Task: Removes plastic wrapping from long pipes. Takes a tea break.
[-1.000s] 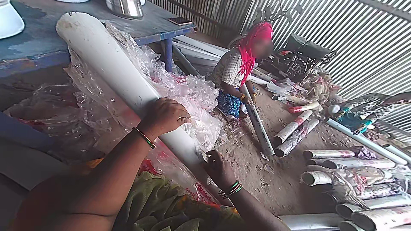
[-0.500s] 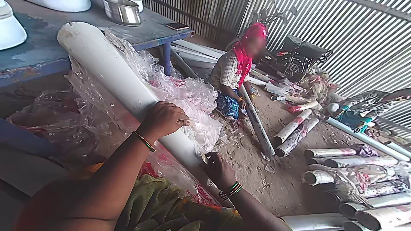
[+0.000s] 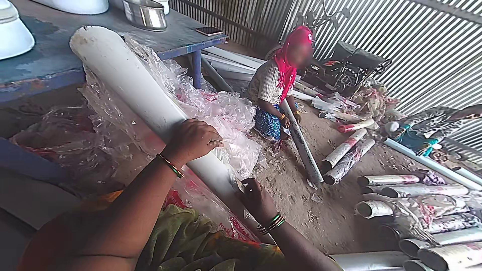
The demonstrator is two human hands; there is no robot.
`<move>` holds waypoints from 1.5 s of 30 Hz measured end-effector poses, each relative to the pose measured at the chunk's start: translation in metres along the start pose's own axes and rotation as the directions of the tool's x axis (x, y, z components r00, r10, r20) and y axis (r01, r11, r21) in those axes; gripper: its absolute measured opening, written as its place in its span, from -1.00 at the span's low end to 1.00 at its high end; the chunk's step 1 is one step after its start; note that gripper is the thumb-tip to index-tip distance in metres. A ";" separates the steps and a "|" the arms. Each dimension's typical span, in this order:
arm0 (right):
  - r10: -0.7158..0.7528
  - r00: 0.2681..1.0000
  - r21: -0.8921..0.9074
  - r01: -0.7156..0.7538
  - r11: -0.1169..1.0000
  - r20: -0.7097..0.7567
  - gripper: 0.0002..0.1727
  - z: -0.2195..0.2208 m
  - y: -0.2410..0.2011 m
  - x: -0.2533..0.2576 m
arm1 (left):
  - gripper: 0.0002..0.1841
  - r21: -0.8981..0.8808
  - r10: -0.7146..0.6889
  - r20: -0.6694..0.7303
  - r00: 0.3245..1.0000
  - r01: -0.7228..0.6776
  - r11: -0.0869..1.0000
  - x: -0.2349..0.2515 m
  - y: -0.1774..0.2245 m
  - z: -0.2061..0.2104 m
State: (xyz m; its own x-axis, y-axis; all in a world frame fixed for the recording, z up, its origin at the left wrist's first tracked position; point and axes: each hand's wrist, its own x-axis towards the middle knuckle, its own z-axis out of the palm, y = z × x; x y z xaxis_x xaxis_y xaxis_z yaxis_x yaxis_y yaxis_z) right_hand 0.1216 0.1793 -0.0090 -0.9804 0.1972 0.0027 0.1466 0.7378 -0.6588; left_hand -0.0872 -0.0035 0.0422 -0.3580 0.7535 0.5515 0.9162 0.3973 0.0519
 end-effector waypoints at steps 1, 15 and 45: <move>-0.003 1.000 0.001 0.003 1.000 -0.002 -0.49 0.000 0.000 0.000 | -0.73 0.003 -0.002 0.002 1.000 0.002 1.000 0.000 0.000 0.000; -0.012 1.000 -0.010 0.012 1.000 -0.019 -0.49 0.001 0.000 -0.001 | -0.74 -0.002 -0.014 0.009 1.000 0.014 1.000 0.000 0.003 -0.001; -0.008 1.000 0.005 0.008 1.000 -0.005 -0.48 0.000 0.001 -0.001 | -0.73 -0.002 -0.015 -0.016 1.000 0.015 1.000 -0.001 0.003 0.000</move>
State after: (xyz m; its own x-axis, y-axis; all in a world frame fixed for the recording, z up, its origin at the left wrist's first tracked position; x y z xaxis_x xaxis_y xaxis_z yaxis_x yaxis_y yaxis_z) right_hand 0.1232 0.1798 -0.0093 -0.9808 0.1945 0.0113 0.1384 0.7362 -0.6625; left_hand -0.0844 -0.0030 0.0422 -0.3688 0.7388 0.5641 0.9111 0.4076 0.0619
